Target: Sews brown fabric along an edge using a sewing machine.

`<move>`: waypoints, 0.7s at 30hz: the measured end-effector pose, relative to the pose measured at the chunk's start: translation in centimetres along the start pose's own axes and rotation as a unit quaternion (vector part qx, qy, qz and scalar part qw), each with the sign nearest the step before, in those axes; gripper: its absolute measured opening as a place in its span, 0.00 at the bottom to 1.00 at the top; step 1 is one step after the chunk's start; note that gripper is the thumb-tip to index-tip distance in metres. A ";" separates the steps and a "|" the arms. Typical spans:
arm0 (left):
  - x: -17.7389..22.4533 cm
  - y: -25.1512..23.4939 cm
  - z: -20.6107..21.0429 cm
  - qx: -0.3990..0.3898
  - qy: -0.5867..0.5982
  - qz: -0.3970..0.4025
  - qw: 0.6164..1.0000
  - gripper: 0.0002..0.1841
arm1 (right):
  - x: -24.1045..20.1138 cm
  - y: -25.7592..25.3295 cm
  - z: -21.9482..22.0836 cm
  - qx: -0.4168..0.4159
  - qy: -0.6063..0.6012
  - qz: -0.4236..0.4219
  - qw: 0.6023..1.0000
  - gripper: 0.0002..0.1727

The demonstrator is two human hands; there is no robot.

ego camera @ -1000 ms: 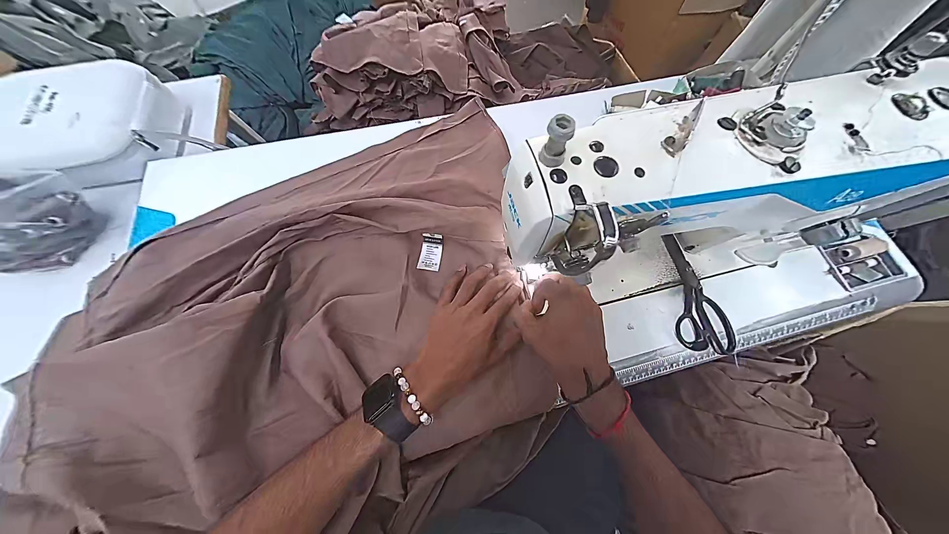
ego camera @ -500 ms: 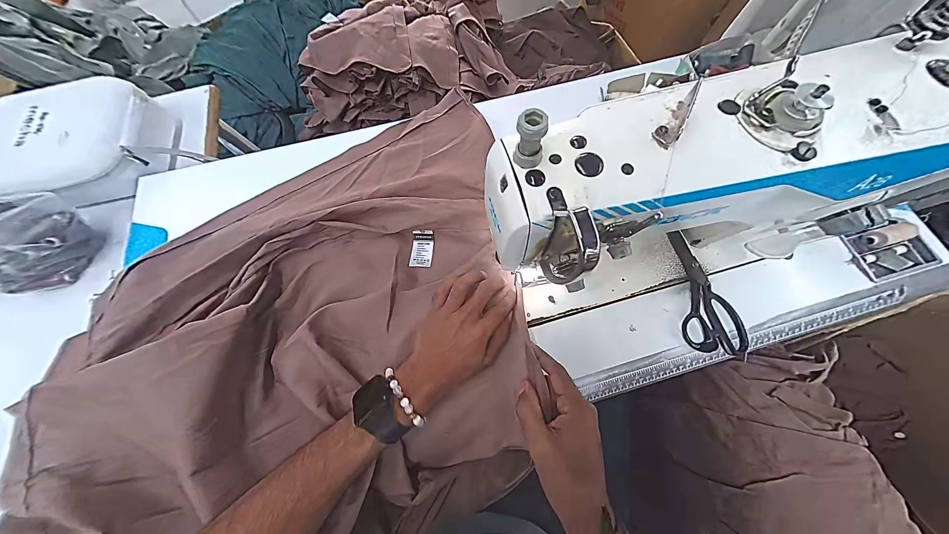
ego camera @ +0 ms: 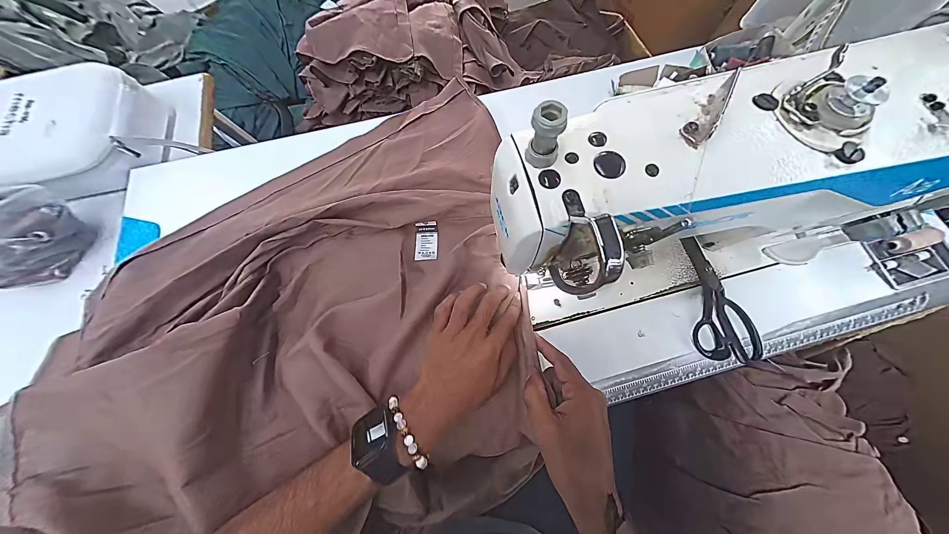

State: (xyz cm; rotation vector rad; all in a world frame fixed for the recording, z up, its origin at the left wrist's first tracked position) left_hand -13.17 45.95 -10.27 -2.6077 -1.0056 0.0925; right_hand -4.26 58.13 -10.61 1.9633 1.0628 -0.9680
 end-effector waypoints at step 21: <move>-1.5 -0.6 0.1 -0.013 0.023 0.077 0.997 0.21 | -0.9 -0.2 0.0 0.045 0.098 -0.063 0.992 0.25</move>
Point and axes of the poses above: each hand's wrist, its own y-axis away from the middle knuckle, its own z-axis out of the palm, x = y × z, the point moved 7 cm from there along -y, towards the middle knuckle, and after that the axes turned 7 degrees about z, right-handed, at the moved point
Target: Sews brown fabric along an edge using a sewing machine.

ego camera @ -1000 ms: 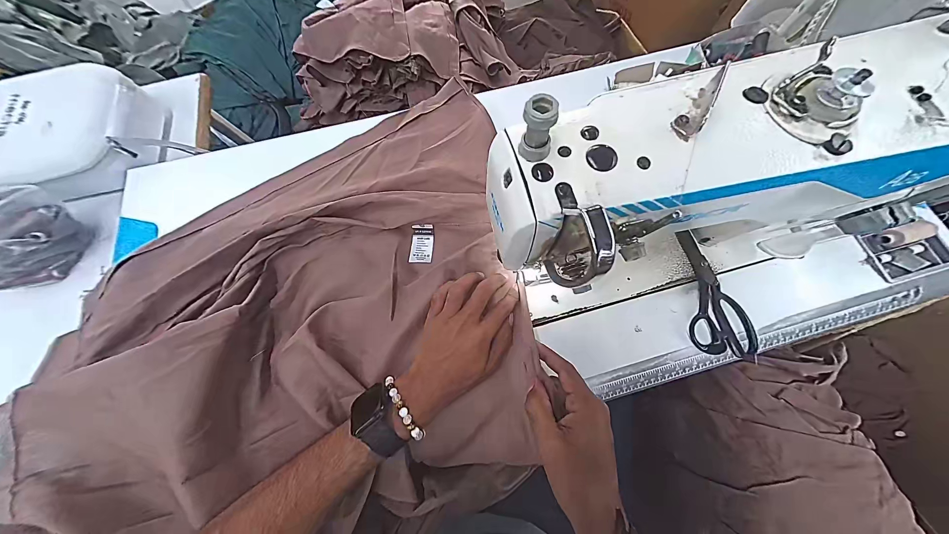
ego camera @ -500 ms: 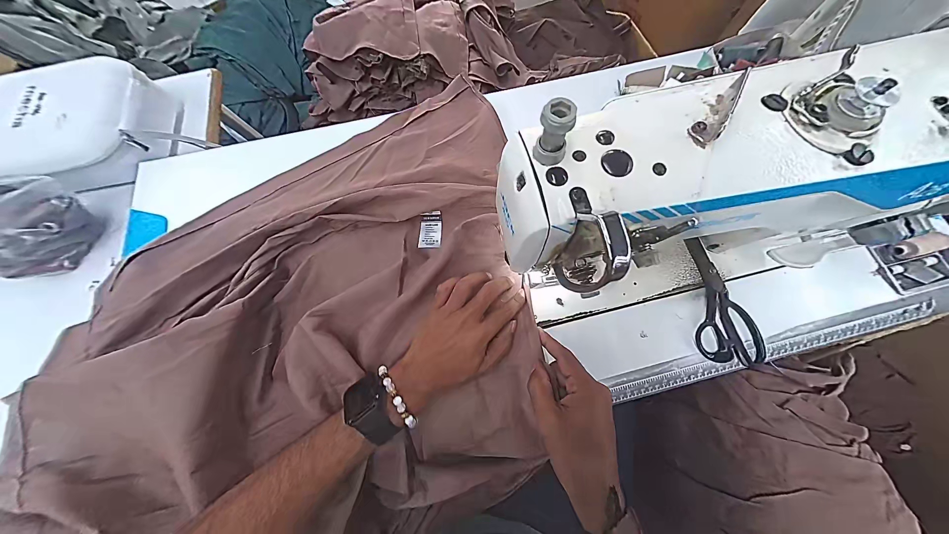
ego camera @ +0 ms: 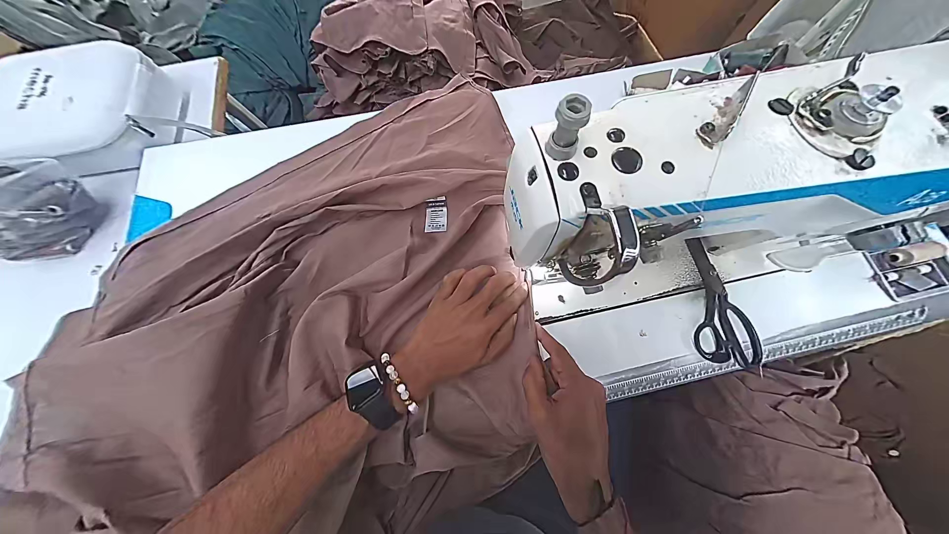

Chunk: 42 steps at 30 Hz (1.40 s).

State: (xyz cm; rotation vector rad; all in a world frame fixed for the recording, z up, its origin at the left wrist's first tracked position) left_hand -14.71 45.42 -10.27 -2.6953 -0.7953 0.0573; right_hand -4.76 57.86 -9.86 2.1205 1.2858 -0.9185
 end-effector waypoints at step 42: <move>2.5 1.0 0.6 -0.020 -0.013 -0.095 0.995 0.25 | -0.4 -0.8 0.2 0.012 0.054 -0.017 0.998 0.25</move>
Point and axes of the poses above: each hand's wrist, its own y-axis away from the middle knuckle, its own z-axis out of the palm, x = y × z, the point moved 7 cm from there along -y, towards the middle knuckle, and after that the axes turned 7 degrees about z, right-handed, at the moved point
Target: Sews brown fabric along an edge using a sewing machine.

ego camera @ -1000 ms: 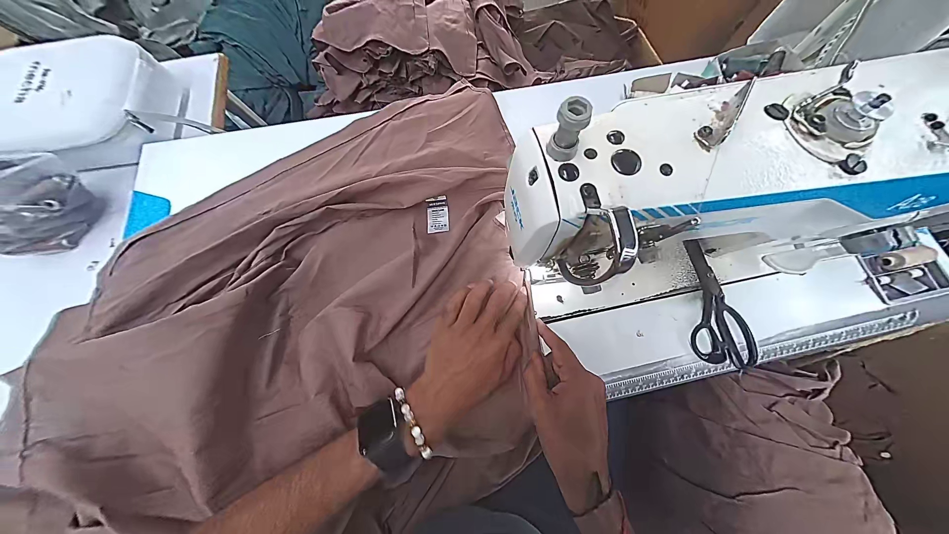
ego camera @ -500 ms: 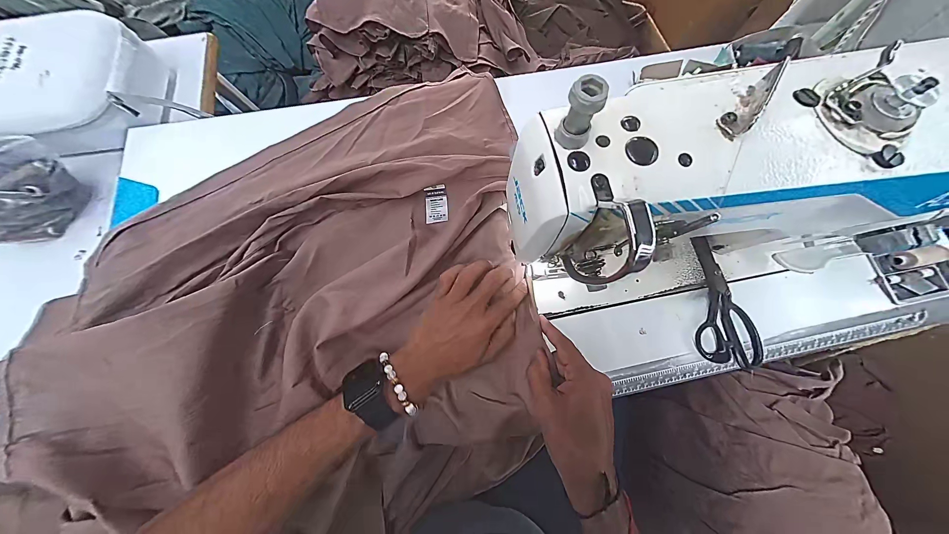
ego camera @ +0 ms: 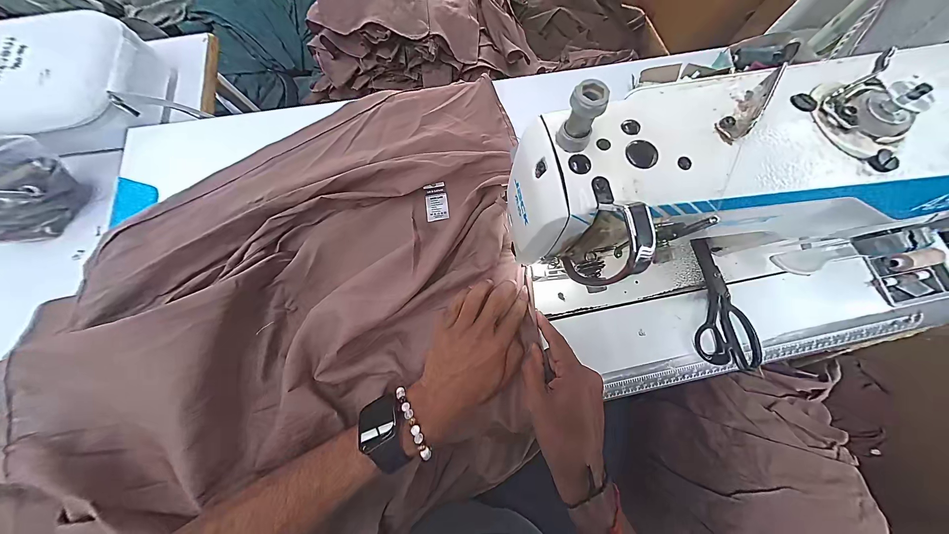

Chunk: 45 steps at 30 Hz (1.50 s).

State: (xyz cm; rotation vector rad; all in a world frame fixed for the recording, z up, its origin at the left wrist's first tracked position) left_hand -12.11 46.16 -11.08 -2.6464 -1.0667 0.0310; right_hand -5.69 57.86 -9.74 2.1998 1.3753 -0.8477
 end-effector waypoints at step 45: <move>0.3 1.7 -0.9 0.006 0.128 0.151 0.980 0.17 | 0.6 -3.1 -1.6 0.011 0.075 -0.022 0.997 0.15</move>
Point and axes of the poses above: each hand's wrist, its own y-axis away from the middle knuckle, its own z-axis out of the palm, x = y × z, the point moved 7 cm from there along -y, towards the middle knuckle, and after that the axes turned 7 degrees about z, right-handed, at the moved point
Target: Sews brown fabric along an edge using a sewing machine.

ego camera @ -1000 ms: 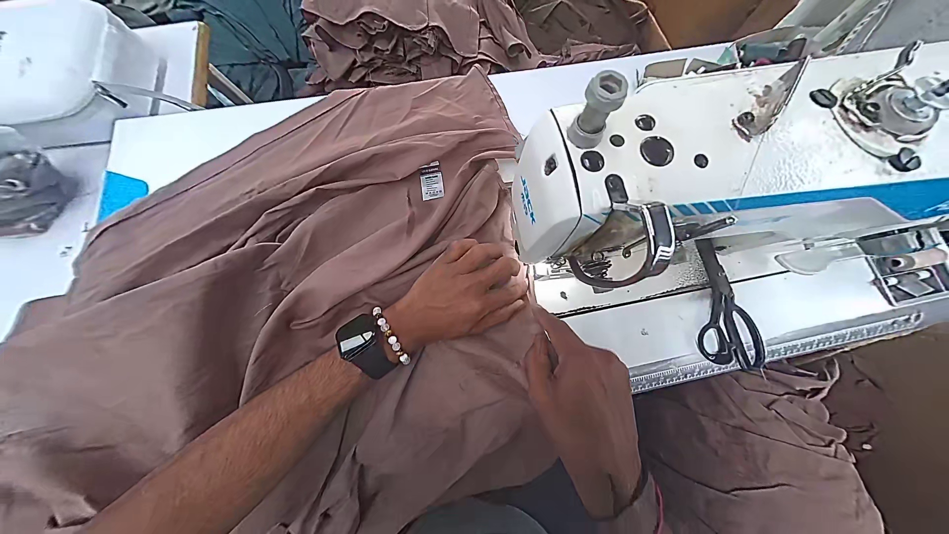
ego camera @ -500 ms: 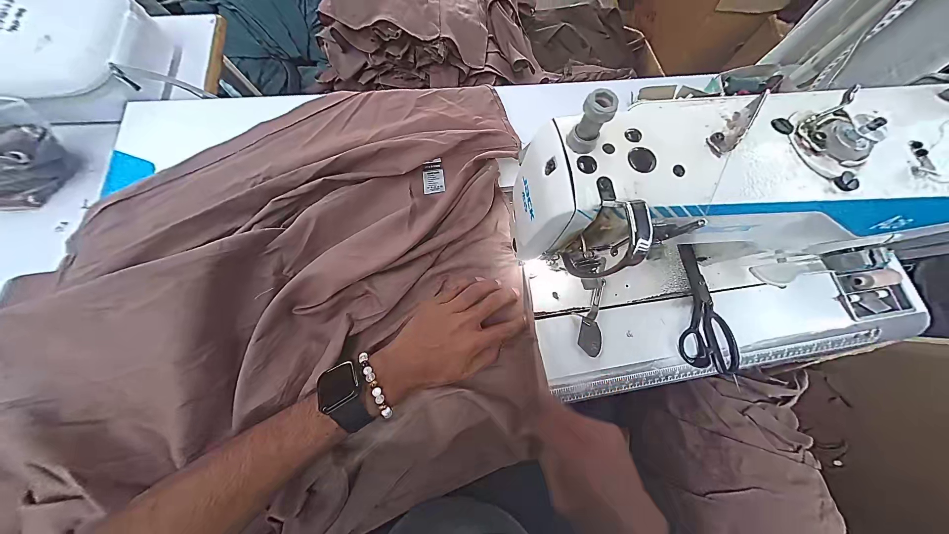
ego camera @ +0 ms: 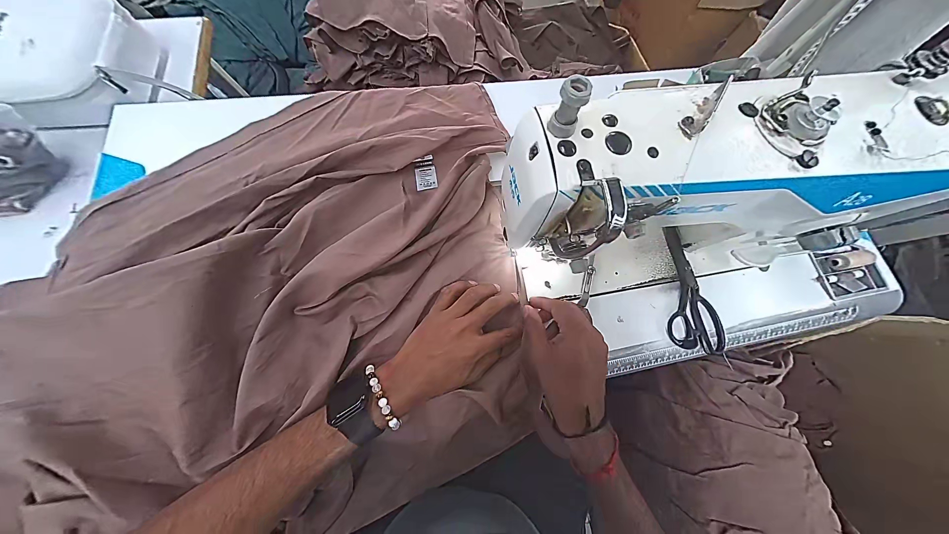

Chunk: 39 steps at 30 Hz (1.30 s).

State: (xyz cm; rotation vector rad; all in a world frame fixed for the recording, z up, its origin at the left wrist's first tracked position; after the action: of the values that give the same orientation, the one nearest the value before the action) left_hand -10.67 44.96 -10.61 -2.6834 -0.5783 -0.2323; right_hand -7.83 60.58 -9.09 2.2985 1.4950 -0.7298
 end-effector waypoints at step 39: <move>0.0 -0.7 0.3 -0.006 -0.027 -0.033 0.999 0.22 | 1.7 3.0 -0.9 0.070 0.052 -0.110 0.990 0.17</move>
State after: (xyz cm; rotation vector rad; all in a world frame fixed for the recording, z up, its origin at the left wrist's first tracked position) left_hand -10.91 45.73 -10.66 -2.6930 -0.6852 -0.1822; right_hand -4.30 61.09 -9.43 2.3291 1.8211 -0.8070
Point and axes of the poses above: each hand's wrist, its own y-axis away from the middle knuckle, its own z-axis out of the palm, x = y × z, the point moved 7 cm from there along -y, towards the middle knuckle, and after that the axes turned 7 degrees about z, right-handed, at the moved point
